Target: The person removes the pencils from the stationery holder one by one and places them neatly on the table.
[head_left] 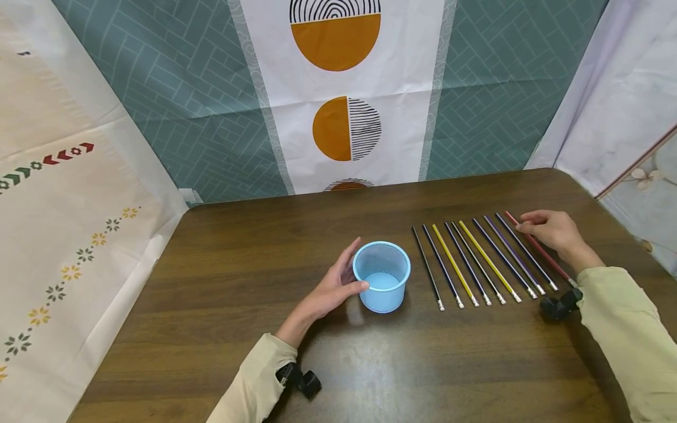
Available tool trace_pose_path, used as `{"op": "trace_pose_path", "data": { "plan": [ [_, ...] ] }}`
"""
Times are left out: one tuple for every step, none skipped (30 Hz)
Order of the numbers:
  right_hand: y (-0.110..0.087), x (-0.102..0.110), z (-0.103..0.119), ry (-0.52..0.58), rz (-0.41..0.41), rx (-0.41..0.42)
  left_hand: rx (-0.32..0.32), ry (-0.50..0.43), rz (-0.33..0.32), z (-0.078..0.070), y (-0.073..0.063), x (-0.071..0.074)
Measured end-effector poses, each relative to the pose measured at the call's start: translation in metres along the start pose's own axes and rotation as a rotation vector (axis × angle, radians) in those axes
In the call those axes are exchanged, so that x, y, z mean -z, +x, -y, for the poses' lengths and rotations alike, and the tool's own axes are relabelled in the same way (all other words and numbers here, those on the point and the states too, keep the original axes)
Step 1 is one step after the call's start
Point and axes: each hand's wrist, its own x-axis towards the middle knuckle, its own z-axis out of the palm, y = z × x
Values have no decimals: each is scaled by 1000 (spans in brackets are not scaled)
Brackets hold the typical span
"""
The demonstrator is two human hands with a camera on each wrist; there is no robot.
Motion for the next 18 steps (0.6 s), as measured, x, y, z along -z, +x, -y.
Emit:
{"op": "trace_pose_path", "data": {
  "plan": [
    [-1,0,1,2,-1,1,11,-1,-4,-1,-1,0],
    [-1,0,2,1,-5,2,16,-3,-9,-1,-1,0],
    [-2,0,3,0,-12,5,16,-10,-15,-2,-2,1],
    [-2,0,5,-1,-18,7,7,-18,-18,-3,-2,1],
    [-3,0,6,-2,-25,10,-4,-18,-21,-4,-3,2],
    [-4,0,8,-4,-32,12,-18,-14,-27,-5,-3,3],
    [-4,1,10,-6,-37,13,-34,-6,-37,-7,-3,5],
    [-5,1,12,-5,-37,14,-50,7,-47,-8,-3,7],
    [-6,2,14,-3,-33,15,-63,27,-62,-11,-3,9],
    [-7,3,17,-3,-29,17,-67,62,-83,-13,-3,12],
    [-8,3,19,-1,-23,18,-64,108,-109,-17,-4,15],
    [-10,4,21,-2,-14,19,-61,162,-135,-20,-4,18],
    [-12,5,23,-3,-1,22,-54,224,-161,-23,-4,22],
    [-14,6,25,-3,13,25,-50,295,-185,-26,-4,25],
    [-16,6,28,-12,18,33,-44,377,-211,-29,-5,29],
    [-18,6,31,-27,21,46,-40,465,-234,-31,-5,33],
    [-20,5,34,-41,24,61,-42,544,-256,-33,-7,36],
    [-22,5,36,-59,24,83,-44,622,-278,-34,-8,40]
  ]
}}
